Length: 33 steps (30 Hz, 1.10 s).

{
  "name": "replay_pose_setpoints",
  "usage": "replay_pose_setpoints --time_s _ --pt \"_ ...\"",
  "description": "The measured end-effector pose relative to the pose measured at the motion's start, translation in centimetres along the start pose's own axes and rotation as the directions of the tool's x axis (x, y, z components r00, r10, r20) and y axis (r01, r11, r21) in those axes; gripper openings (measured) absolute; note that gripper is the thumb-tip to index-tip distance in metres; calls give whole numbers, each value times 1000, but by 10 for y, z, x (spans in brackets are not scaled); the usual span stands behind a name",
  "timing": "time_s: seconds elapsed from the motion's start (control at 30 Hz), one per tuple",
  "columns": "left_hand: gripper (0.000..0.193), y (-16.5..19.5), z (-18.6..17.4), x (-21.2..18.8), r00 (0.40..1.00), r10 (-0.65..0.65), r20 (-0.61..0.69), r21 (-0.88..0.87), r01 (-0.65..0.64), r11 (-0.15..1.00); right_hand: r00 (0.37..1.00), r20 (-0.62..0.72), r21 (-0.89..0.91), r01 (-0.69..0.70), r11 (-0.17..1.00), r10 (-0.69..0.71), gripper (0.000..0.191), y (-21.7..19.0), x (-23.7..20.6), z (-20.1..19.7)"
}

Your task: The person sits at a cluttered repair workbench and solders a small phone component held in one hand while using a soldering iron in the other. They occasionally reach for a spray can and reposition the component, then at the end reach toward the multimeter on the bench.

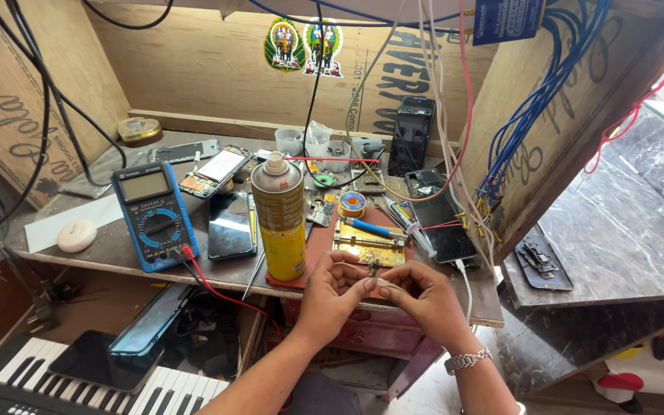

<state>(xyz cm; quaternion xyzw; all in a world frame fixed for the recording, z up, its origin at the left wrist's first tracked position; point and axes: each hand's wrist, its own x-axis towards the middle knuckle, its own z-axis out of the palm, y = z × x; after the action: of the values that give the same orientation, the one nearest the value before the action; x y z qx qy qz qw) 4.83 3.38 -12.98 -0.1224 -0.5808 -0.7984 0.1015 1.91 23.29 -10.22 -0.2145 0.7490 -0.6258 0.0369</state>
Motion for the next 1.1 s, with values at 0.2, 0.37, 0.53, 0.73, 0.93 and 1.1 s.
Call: replay_pose_setpoints --time_s 0.2,0.37,0.53,0.73,0.93,1.1 --pt "28 -6 -4 1 999 41 26 -21 -41 999 998 -25 20 52 998 -51 21 5 1 3" --pt "22 -15 -8 0 998 66 3 -25 -66 998 960 -206 -230 139 963 -188 16 9 1 14" --pt "21 -16 -10 -4 996 92 14 13 -92 996 953 -204 -371 135 919 -223 17 0 2 21" --pt "18 -17 -11 -9 993 113 39 22 -114 993 973 -106 -458 135 879 -204 22 -9 3 23" --pt "18 -22 -11 -9 992 126 21 61 -127 990 982 -75 -360 133 923 -171 33 -2 4 13" --pt "22 -16 -11 -10 990 137 17 32 -137 990 984 -92 -286 118 951 -150 38 0 2 11"
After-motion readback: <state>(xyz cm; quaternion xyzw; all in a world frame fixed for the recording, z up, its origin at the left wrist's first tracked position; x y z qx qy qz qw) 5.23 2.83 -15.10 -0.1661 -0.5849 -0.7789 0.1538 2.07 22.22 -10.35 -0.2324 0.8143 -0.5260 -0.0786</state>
